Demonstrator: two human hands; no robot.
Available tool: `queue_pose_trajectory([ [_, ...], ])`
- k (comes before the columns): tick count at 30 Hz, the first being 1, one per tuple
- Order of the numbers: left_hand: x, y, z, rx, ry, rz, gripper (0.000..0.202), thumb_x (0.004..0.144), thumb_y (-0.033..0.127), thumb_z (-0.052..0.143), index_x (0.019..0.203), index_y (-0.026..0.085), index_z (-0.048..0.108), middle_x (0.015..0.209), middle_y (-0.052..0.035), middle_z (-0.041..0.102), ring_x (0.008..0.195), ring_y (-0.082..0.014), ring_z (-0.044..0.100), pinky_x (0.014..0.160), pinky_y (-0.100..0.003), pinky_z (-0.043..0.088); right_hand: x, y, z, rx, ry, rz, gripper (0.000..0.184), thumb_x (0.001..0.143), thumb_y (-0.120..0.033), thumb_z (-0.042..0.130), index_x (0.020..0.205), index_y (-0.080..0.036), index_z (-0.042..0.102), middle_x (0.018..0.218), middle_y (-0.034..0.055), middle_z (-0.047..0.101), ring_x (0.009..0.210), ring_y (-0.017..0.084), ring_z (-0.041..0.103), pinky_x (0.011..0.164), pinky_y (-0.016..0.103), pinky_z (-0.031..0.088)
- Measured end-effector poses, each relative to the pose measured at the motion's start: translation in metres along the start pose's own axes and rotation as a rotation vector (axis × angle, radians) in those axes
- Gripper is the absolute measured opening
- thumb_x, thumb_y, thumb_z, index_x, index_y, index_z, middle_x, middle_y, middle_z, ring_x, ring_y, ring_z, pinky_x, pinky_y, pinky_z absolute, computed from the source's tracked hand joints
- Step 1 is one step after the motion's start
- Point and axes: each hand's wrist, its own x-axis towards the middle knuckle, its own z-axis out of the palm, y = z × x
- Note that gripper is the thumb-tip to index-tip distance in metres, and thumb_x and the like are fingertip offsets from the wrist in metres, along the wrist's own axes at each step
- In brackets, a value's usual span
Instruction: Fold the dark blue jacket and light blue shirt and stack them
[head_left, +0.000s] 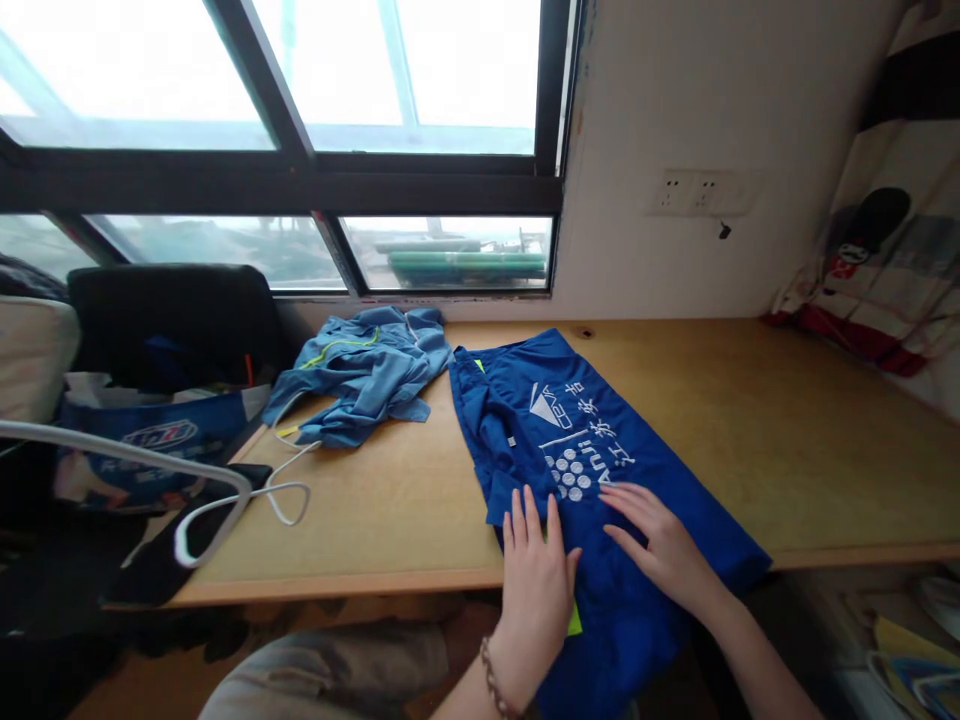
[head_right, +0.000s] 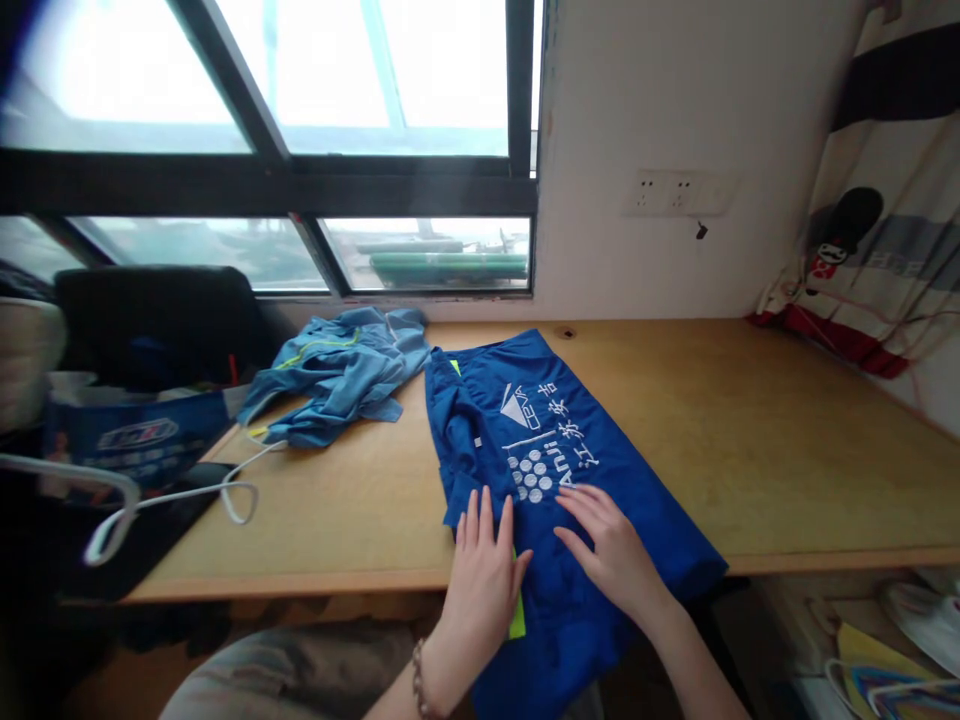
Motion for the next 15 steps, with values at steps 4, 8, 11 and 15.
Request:
queue_pose_trajectory([
  [4, -0.004, 0.001, 0.016, 0.000, -0.006, 0.020, 0.058, 0.079, 0.041, 0.045, 0.129, 0.014, 0.036, 0.139, -0.0183, 0.021, 0.128, -0.0346, 0.011, 0.099, -0.053, 0.022, 0.014, 0.012, 0.017, -0.202, -0.019, -0.007, 0.051, 0.081, -0.046, 0.042, 0.130, -0.035, 0.032, 0.137, -0.0021, 0.030, 0.127, 0.030, 0.017, 0.097, 0.056, 0.022],
  [8, 0.000, -0.005, 0.019, 0.002, -0.023, 0.056, 0.057, 0.079, 0.042, 0.045, 0.129, 0.015, 0.036, 0.139, -0.0179, 0.021, 0.128, -0.0349, 0.010, 0.099, -0.054, 0.021, 0.001, 0.018, 0.028, -0.266, -0.054, 0.047, 0.054, 0.081, -0.050, 0.037, 0.132, -0.039, 0.022, 0.138, -0.0051, 0.026, 0.128, 0.032, 0.011, 0.095, 0.060, 0.020],
  [11, 0.002, -0.005, 0.016, -0.020, -0.050, 0.104, 0.057, 0.080, 0.042, 0.043, 0.129, 0.015, 0.035, 0.139, -0.0177, 0.019, 0.128, -0.0344, 0.009, 0.100, -0.054, 0.020, -0.014, 0.023, 0.028, -0.294, -0.051, 0.090, 0.055, 0.081, -0.051, 0.035, 0.133, -0.039, 0.020, 0.138, -0.0056, 0.027, 0.128, 0.034, 0.010, 0.094, 0.061, 0.021],
  [15, 0.014, 0.001, 0.015, -0.097, -0.121, 0.222, 0.059, 0.081, 0.043, 0.041, 0.132, 0.015, 0.030, 0.141, -0.0161, 0.014, 0.129, -0.0330, 0.005, 0.101, -0.052, 0.018, -0.031, 0.034, 0.032, -0.352, 0.010, 0.171, 0.054, 0.081, -0.052, 0.034, 0.132, -0.039, 0.022, 0.137, -0.0061, 0.030, 0.127, 0.036, 0.013, 0.091, 0.062, 0.024],
])
